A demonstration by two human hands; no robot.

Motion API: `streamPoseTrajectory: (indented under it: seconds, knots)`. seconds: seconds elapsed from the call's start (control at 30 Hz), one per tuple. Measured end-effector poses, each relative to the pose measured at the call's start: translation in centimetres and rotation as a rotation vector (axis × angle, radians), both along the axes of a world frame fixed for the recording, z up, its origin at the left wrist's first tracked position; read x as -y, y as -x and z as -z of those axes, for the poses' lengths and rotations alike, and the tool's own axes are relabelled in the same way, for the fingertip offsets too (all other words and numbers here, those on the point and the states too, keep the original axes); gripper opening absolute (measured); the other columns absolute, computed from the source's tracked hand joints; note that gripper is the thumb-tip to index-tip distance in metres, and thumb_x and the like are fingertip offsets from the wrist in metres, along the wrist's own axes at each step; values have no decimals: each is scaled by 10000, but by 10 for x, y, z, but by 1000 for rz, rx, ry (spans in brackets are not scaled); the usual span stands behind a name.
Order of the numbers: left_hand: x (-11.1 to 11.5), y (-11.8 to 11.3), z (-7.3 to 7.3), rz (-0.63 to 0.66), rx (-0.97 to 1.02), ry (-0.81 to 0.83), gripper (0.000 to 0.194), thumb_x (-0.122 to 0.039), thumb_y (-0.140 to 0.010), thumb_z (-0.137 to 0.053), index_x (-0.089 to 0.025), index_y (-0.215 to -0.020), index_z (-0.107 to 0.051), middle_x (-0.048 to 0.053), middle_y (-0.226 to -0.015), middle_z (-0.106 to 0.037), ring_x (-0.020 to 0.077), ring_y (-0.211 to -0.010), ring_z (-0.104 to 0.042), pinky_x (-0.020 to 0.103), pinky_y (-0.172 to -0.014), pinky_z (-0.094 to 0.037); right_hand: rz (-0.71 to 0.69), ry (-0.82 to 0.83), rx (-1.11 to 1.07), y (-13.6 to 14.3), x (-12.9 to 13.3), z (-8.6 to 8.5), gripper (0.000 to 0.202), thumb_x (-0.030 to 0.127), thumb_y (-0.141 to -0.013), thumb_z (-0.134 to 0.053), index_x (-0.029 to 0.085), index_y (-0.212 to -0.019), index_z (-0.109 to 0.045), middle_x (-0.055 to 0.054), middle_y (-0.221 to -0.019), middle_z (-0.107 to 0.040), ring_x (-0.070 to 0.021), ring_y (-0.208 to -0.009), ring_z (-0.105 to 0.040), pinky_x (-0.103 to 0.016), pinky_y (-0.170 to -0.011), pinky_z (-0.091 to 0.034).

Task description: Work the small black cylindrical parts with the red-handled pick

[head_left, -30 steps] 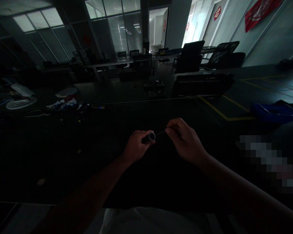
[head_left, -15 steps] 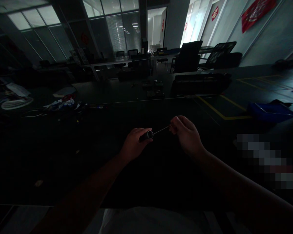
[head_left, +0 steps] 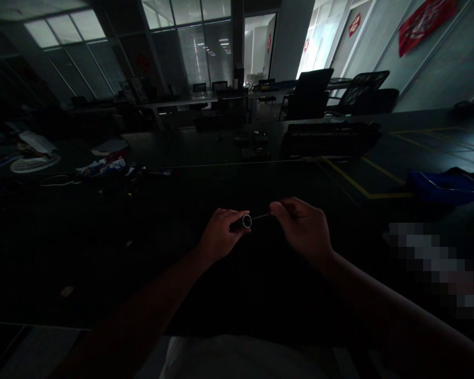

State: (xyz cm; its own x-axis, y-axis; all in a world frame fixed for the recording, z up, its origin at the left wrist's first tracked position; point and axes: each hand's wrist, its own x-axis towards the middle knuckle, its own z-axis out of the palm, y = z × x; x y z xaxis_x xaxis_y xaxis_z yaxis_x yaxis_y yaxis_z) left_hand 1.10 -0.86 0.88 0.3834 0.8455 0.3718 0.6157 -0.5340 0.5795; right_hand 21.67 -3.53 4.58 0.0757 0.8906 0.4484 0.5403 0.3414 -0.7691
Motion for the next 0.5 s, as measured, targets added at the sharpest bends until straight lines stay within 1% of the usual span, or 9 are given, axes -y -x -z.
streamPoseTrajectory:
  seconds: [0.13, 0.2, 0.23, 0.3, 0.4, 0.43, 0.5]
  knots:
    - [-1, 1, 3, -2, -14, 8, 427, -207, -828, -784, -260, -1236, -670, 34, -1142, -727, 219, -1060, -640, 427, -1022, -449, -121, 28, -18, -3, 0, 1, 187, 354, -945, -523, 225, -989, -650, -9, -778, -674, -156, -671, -607, -284, -601, -424]
    - [-2, 2, 4, -10, -1, 24, 417, -212, -836, -775, -262, -1236, -669, 31, -1155, -724, 221, -1078, -637, 424, -1010, -458, -184, 55, -19, -5, -1, 2, 177, 319, -941, -513, 234, -1026, -643, 2, -755, -649, -154, -658, -586, -284, -594, -418]
    - [-3, 2, 4, -13, 11, 30, 413, -212, -839, -771, -265, -1235, -669, 30, -1164, -722, 222, -1090, -635, 421, -1004, -462, -197, 64, -12, -6, -1, 3, 172, 316, -940, -513, 235, -1009, -649, 5, -741, -640, -153, -647, -576, -284, -588, -412]
    - [-3, 3, 4, -18, 30, 33, 409, -211, -839, -768, -270, -1232, -670, 28, -1173, -721, 223, -1099, -635, 419, -1001, -468, -175, 65, 10, -6, -2, 3, 193, 351, -947, -516, 227, -932, -664, -3, -729, -643, -154, -633, -572, -286, -576, -401]
    - [-2, 2, 3, -18, 28, 24, 406, -207, -834, -771, -269, -1223, -674, 31, -1158, -725, 222, -1077, -644, 419, -1003, -475, -97, 51, 31, -4, -2, 1, 333, 443, -977, -475, 217, -840, -679, -28, -730, -675, -171, -647, -607, -298, -586, -407]
    - [-2, 2, 3, -17, 24, 23, 403, -203, -830, -774, -265, -1216, -677, 33, -1148, -727, 222, -1068, -647, 419, -1003, -476, -87, 46, 32, -3, -2, 1, 351, 451, -986, -459, 219, -859, -690, -34, -748, -689, -177, -662, -622, -303, -599, -415]
    - [-1, 1, 3, -12, 21, 26, 397, -197, -824, -778, -258, -1204, -682, 36, -1143, -729, 224, -1066, -650, 419, -1005, -478, -91, 44, 34, -2, -2, 0, 312, 423, -995, -451, 232, -1000, -699, -33, -790, -705, -178, -665, -629, -307, -606, -420]
